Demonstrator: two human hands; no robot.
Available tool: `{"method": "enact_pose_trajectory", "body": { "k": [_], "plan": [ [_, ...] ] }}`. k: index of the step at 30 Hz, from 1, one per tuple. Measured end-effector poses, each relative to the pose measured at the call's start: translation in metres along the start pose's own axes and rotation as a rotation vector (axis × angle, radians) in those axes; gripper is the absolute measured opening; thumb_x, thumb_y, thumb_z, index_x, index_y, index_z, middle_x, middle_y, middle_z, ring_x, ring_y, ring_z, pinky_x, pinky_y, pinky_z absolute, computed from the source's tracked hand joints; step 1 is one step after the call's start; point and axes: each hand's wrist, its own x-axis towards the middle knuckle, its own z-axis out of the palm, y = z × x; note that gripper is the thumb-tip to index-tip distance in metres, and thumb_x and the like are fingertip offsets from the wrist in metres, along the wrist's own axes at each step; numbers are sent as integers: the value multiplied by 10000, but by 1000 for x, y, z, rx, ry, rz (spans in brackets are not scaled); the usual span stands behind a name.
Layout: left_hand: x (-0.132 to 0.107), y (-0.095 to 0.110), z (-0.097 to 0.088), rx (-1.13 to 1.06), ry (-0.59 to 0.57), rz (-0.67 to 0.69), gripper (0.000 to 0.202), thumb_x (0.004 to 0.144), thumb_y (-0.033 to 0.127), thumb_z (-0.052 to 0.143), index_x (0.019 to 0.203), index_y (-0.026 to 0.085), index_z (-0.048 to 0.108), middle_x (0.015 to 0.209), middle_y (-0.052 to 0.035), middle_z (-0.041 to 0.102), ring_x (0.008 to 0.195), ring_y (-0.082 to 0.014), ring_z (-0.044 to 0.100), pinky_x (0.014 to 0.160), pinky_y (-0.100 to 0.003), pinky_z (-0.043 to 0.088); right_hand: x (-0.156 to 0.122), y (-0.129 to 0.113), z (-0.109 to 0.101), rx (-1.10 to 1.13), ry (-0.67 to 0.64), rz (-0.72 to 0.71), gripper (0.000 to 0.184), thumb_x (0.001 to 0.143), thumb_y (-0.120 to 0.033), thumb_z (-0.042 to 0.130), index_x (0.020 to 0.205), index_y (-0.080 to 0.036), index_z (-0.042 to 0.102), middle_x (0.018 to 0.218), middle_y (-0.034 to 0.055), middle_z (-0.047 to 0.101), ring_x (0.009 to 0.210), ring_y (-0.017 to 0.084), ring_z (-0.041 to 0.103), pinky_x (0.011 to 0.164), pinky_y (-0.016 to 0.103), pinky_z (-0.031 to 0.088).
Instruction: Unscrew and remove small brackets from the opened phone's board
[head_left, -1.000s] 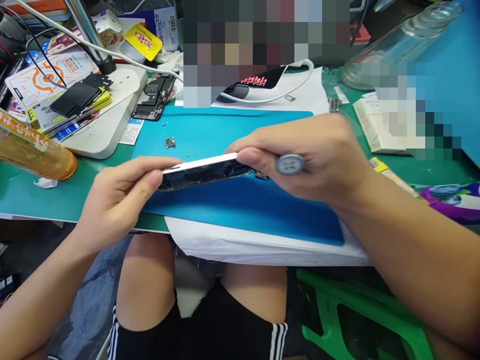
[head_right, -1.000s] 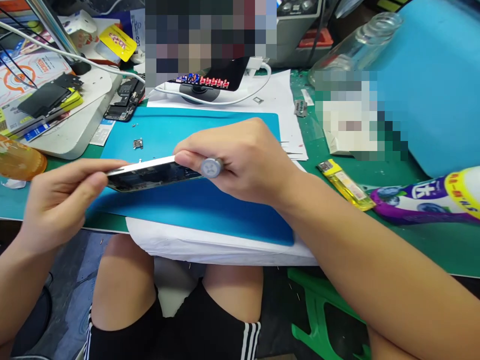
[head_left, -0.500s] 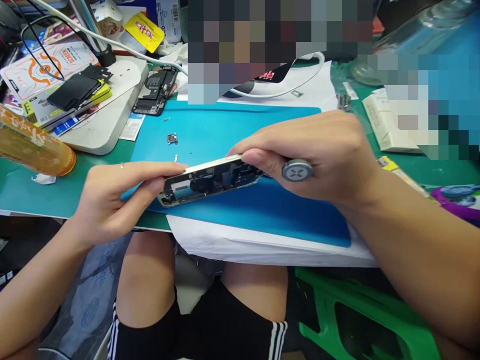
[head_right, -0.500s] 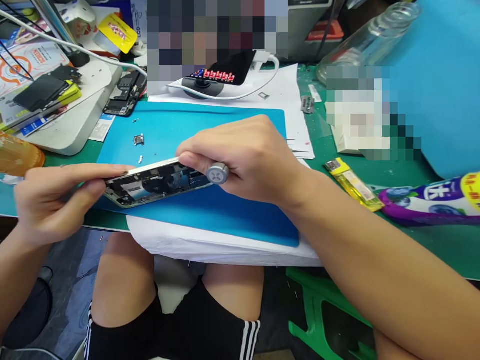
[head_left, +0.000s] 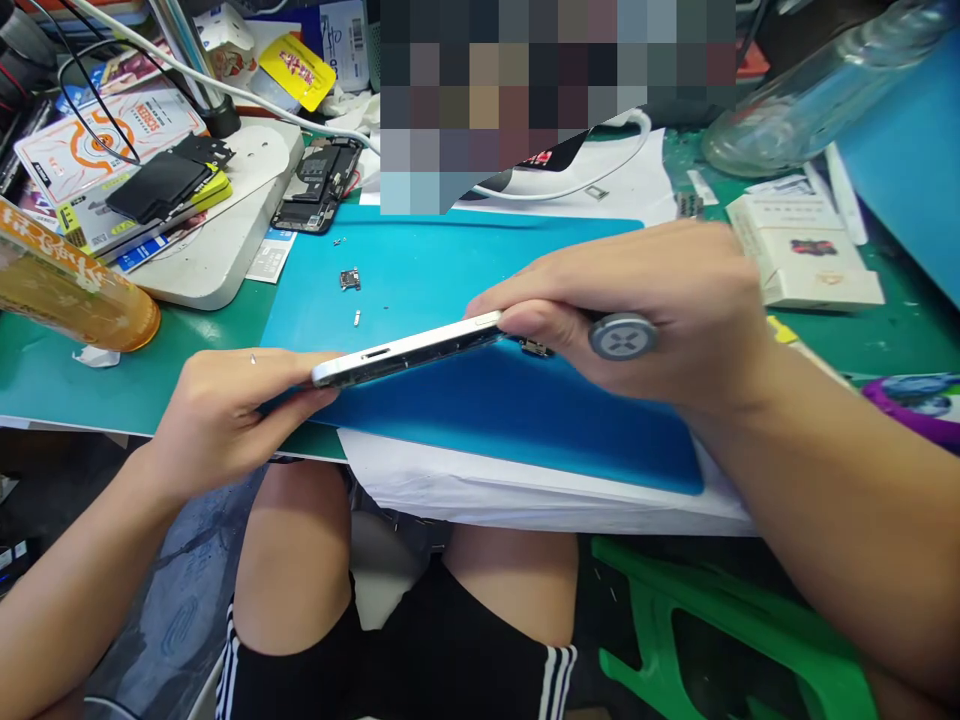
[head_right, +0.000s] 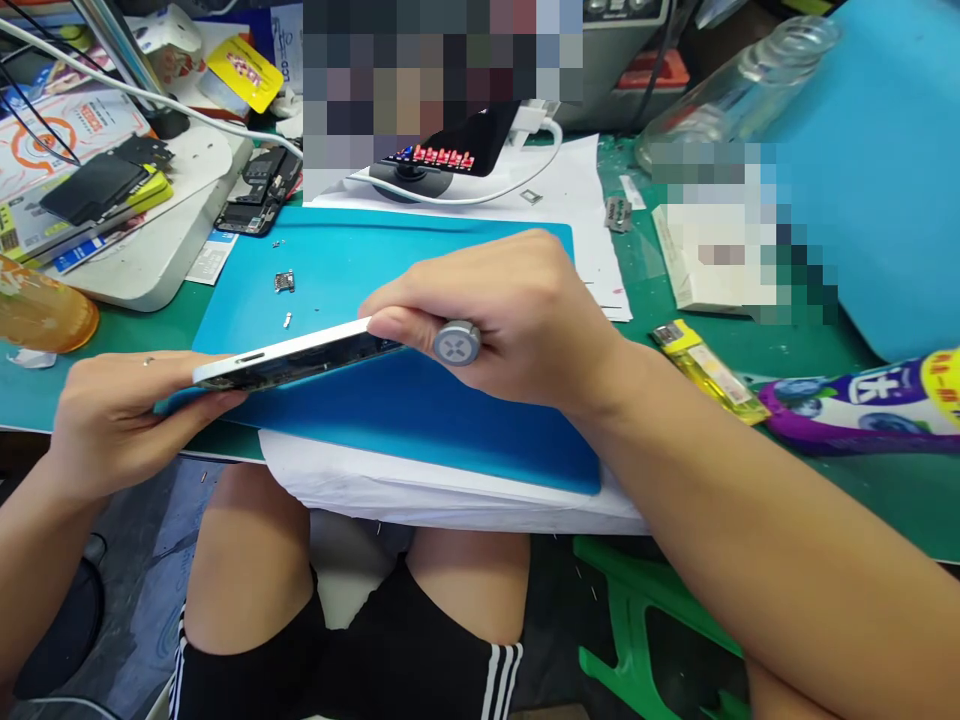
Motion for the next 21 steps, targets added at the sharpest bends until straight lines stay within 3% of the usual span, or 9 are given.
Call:
{"method": "enact_pose_trajectory", "body": {
  "k": [2, 7, 14, 18, 21],
  "plan": [
    [1, -1, 1, 61, 35, 9, 360, 939, 192, 680, 1253, 366, 704, 1047, 30, 804, 832, -156, 770, 702, -223, 554, 0, 1, 0, -29, 72, -2, 150, 995, -249, 606, 892, -250, 715, 752, -20, 756, 649, 151, 712, 594, 279, 524],
    [0, -6, 3, 80, 9, 67, 399, 939, 185, 694, 1297, 361, 683, 1063, 39, 807, 872, -147, 786, 734, -200, 568, 0, 6, -1, 49, -52, 7, 154, 1000, -243, 606, 886, -240, 708, 803, -18, 772, 702, 150, 733, 644, 270, 543],
    [-1, -7, 3, 73, 44, 51, 441, 932, 172, 703, 1319, 382, 666, 1163, 51, 780, 915, -145, 784, 756, -201, 575, 0, 5, 2, -1, -5, -3, 156, 1005, -262, 602, 892, -244, 708, 783, -21, 772, 687, 147, 737, 620, 269, 540],
    [3, -7, 5, 53, 11, -91, 298, 964, 284, 670, 1243, 375, 721, 1082, 49, 801, 758, -149, 776, 620, -225, 553, 1, 5, 2, 2, -7, 12, 185, 1011, -282, 595, 874, -247, 714, 796, -26, 779, 684, 139, 736, 608, 264, 550],
    [4, -9, 6, 41, -7, -96, 278, 967, 295, 667, 1231, 355, 731, 1040, 46, 809, 705, -141, 762, 558, -224, 518, 2, 9, 2, 69, -58, 19, 192, 1017, -276, 595, 875, -216, 710, 835, -11, 788, 716, 121, 740, 634, 235, 548]
  ]
}}
